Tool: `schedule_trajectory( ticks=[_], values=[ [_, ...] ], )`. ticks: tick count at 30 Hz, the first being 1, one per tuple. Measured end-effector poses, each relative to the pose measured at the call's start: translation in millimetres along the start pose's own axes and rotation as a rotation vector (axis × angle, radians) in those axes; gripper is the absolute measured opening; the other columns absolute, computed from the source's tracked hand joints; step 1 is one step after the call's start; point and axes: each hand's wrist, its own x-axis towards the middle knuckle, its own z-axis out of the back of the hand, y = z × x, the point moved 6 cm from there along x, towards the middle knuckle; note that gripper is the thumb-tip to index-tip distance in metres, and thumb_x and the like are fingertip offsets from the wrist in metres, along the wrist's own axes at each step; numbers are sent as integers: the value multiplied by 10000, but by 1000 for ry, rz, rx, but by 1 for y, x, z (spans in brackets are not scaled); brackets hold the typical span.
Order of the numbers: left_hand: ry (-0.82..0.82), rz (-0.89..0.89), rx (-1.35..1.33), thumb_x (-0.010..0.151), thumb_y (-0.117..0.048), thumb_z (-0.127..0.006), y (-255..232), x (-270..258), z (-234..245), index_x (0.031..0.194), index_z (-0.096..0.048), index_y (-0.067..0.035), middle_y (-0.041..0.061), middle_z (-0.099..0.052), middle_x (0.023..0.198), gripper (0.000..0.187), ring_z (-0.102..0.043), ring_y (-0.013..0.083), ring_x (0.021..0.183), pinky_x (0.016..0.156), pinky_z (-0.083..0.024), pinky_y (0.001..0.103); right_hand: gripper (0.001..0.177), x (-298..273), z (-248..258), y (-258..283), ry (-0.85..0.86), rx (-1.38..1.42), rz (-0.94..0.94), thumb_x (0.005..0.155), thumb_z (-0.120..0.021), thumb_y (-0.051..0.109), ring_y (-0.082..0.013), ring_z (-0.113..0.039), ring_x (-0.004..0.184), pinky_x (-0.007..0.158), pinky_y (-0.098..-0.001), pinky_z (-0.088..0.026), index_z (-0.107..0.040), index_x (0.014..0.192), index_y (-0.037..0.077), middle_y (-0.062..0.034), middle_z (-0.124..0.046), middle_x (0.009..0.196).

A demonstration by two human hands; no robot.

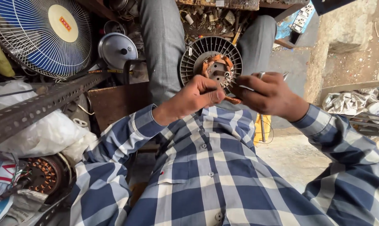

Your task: Repairing or rewiring the stator of an electric fan motor.

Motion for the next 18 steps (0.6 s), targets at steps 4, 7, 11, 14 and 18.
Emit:
schedule_trajectory(
  ticks=[4,7,11,14,18],
  values=[
    [-52,-142,258,1046,-208,-676,-43,-8,-4,904,-700,21,40,-539,691,271,-458,101,618,566,-352,317,328,-9,-37,-4,277,932,-386,1118,-593,315,-120,-506,636,546,-273,-389,-633,914,61,-49,-563,832],
    [-95,-433,550,1047,-176,-669,-70,-7,-13,953,-684,-2,87,-618,768,198,-592,199,688,687,-483,373,397,-22,-51,10,411,1747,-872,1107,-563,304,-79,-447,566,461,-244,-329,-641,832,30,-48,-587,732],
    [-182,-577,791,980,-109,-728,-79,-12,-12,919,-654,-4,119,-596,781,142,-591,322,720,658,-453,419,399,-11,-46,25,291,2152,-973,1086,-538,334,-88,-375,532,403,-239,-245,-591,813,48,-39,-545,718],
    [-140,-693,1088,920,-118,-783,-88,-9,-20,885,-678,-1,102,-561,714,161,-548,310,666,623,-441,443,401,-21,-50,20,236,2119,-1157,1088,-539,339,-63,-347,506,382,-234,-221,-561,781,80,-29,-532,689],
    [39,-993,1413,940,-108,-783,-99,-15,-27,907,-730,21,50,-542,662,143,-540,219,605,597,-446,374,410,-21,-44,30,228,2094,-1226,1082,-542,356,-66,-325,475,358,-232,-204,-559,774,86,-28,-518,651]
  ],
)
